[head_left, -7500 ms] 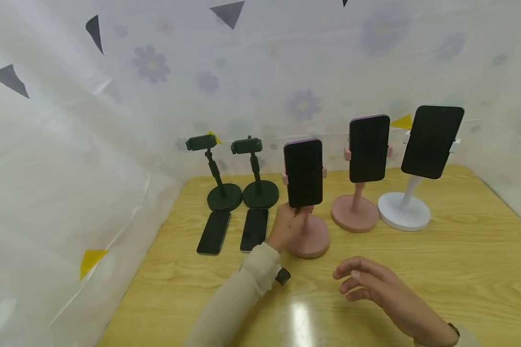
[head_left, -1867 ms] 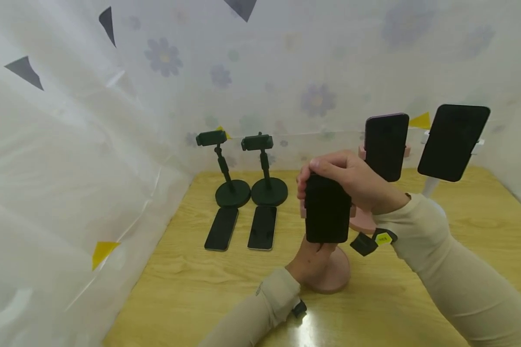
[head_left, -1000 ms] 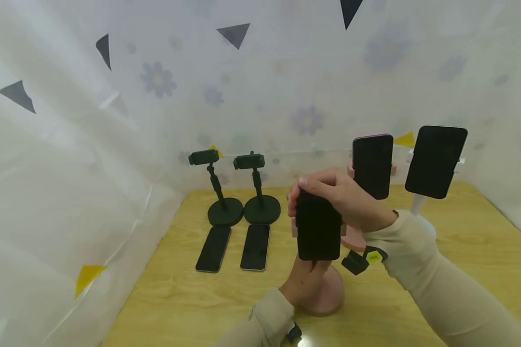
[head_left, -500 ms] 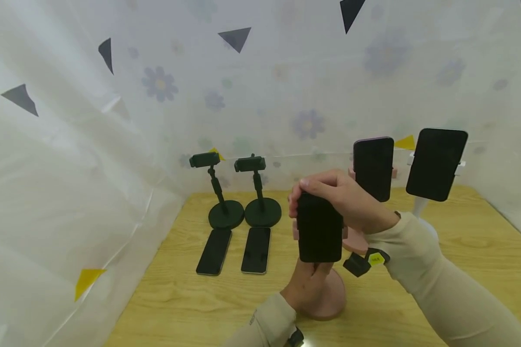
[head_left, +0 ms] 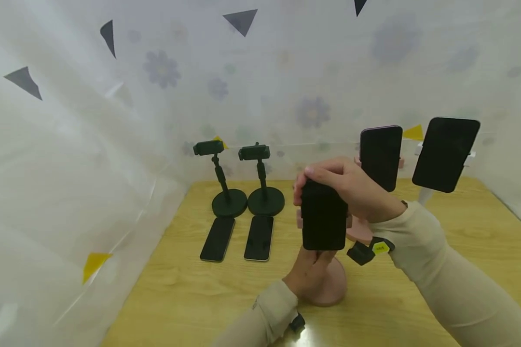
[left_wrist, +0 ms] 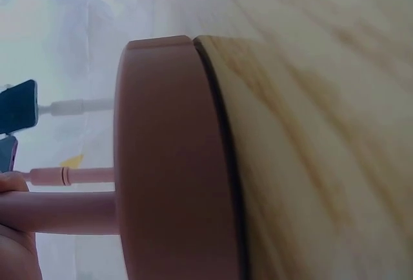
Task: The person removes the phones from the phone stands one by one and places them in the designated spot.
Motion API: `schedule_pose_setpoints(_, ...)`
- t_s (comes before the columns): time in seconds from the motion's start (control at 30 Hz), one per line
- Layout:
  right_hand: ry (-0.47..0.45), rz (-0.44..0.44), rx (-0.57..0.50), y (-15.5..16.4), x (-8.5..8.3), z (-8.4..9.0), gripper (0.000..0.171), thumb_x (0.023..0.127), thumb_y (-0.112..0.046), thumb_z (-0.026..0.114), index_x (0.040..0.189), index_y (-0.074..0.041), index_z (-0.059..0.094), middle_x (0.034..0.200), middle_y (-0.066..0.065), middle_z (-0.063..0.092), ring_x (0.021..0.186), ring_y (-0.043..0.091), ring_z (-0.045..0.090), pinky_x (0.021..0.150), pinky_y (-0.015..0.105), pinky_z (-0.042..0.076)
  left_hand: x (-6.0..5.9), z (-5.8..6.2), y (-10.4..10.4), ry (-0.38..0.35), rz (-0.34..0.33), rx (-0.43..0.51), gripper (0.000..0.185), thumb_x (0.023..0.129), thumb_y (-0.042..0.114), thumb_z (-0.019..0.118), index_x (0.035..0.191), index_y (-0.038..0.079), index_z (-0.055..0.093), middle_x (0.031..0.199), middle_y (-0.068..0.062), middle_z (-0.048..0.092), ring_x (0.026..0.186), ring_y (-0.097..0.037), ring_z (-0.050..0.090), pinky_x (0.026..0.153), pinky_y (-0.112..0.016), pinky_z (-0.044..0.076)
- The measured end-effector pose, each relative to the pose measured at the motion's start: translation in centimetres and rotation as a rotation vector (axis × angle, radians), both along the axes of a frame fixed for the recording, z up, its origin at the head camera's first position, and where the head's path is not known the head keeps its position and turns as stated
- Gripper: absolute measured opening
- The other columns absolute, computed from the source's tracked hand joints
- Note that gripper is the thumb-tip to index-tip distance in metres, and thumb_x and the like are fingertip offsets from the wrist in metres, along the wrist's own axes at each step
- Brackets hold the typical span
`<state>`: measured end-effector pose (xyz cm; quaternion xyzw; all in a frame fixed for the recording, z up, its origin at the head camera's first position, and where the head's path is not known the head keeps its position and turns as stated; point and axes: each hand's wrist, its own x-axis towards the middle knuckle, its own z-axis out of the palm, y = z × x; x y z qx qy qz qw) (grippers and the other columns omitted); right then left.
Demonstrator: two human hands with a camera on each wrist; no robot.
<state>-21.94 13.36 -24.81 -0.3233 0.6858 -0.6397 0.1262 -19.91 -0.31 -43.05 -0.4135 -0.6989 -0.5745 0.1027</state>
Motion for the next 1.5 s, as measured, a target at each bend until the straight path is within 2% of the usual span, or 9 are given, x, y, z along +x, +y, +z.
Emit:
schedule_pose_setpoints(0.2,0.009,-0.012,0.008,0.4,0.0,0.1,0.035,0.107,-0.028,0.046,0.101,-0.001,0.068,0.095,0.009,0.07,0.091,0.027,0.068,0.086,0.038,0.058,-0.3,0.2,0.4,0.014,-0.016,0.007,0.016,0.104,0.014,0.048,0.116,0.004,0.043,0.089,-0.013,0.049,0.086,-0.01,0.047,0.08,-0.018,0.043)
schedule_pose_setpoints(0.47,0.008,-0.011,0.02,0.3,-0.1,0.4,0.037,0.106,-0.03,0.046,0.102,0.0,0.067,0.097,0.009,0.07,0.092,0.027,0.068,0.087,0.04,0.058,-0.7,0.0,0.6,-0.019,-0.044,0.036,0.013,0.103,0.007,0.048,0.112,0.005,0.04,0.08,-0.013,0.046,0.077,-0.004,0.043,0.071,-0.017,0.042)
schedule_pose_setpoints(0.67,0.034,-0.021,0.04,0.1,-0.1,0.6,0.037,0.107,-0.031,0.045,0.102,-0.001,0.067,0.097,0.01,0.07,0.092,0.029,0.067,0.087,0.04,0.057,-2.1,-2.5,1.0,0.005,-0.02,0.024,0.013,0.103,0.009,0.048,0.113,0.008,0.04,0.083,-0.009,0.045,0.078,-0.004,0.043,0.072,-0.016,0.041)
schedule_pose_setpoints(0.73,0.039,-0.02,0.039,0.1,-0.1,0.6,0.037,0.107,-0.031,0.045,0.102,-0.001,0.067,0.096,0.01,0.07,0.092,0.03,0.067,0.087,0.04,0.057,-1.9,-2.1,0.8,0.013,-0.017,0.012,0.011,0.103,0.007,0.048,0.112,0.008,0.04,0.083,-0.009,0.045,0.078,-0.005,0.043,0.073,-0.015,0.04)
schedule_pose_setpoints(0.9,0.041,-0.009,0.029,0.0,-0.2,0.5,0.036,0.107,-0.029,0.045,0.101,-0.002,0.068,0.096,0.01,0.07,0.092,0.03,0.067,0.087,0.039,0.057,-0.5,0.1,0.2,-0.013,-0.03,-0.005,0.01,0.102,0.001,0.048,0.106,0.005,0.04,0.081,-0.012,0.045,0.077,-0.003,0.042,0.071,-0.016,0.04)
schedule_pose_setpoints(0.93,0.042,-0.008,0.029,0.0,-0.2,0.5,0.036,0.107,-0.029,0.045,0.101,-0.002,0.068,0.096,0.01,0.07,0.091,0.03,0.067,0.087,0.039,0.057,-0.5,0.0,0.2,-0.016,-0.033,-0.007,0.01,0.102,0.002,0.048,0.106,0.005,0.039,0.081,-0.012,0.045,0.077,-0.003,0.042,0.071,-0.016,0.04)
schedule_pose_setpoints(1.2,0.054,-0.02,0.041,-0.1,-0.1,0.6,0.037,0.107,-0.029,0.045,0.1,-0.002,0.069,0.095,0.009,0.071,0.091,0.029,0.067,0.086,0.039,0.057,-2.0,-3.0,0.8,-0.039,-0.05,0.017,0.017,0.103,0.003,0.048,0.116,0.008,0.039,0.081,-0.009,0.045,0.076,-0.004,0.042,0.071,-0.016,0.04)
schedule_pose_setpoints(1.33,0.062,-0.026,0.048,0.0,-0.1,0.7,0.038,0.107,-0.03,0.045,0.1,-0.001,0.069,0.095,0.009,0.071,0.092,0.029,0.067,0.086,0.038,0.057,-2.4,-3.5,0.8,-0.033,-0.053,0.016,0.017,0.104,0.007,0.047,0.118,0.01,0.039,0.08,-0.008,0.044,0.075,-0.004,0.042,0.071,-0.015,0.04)
schedule_pose_setpoints(1.5,0.065,-0.035,0.062,0.0,0.0,0.7,0.039,0.107,-0.031,0.045,0.101,-0.001,0.068,0.096,0.008,0.071,0.092,0.028,0.068,0.085,0.038,0.058,-2.1,-3.2,0.8,-0.037,-0.039,0.002,0.018,0.103,0.005,0.048,0.117,0.009,0.038,0.078,-0.008,0.043,0.074,-0.003,0.041,0.07,-0.015,0.039)
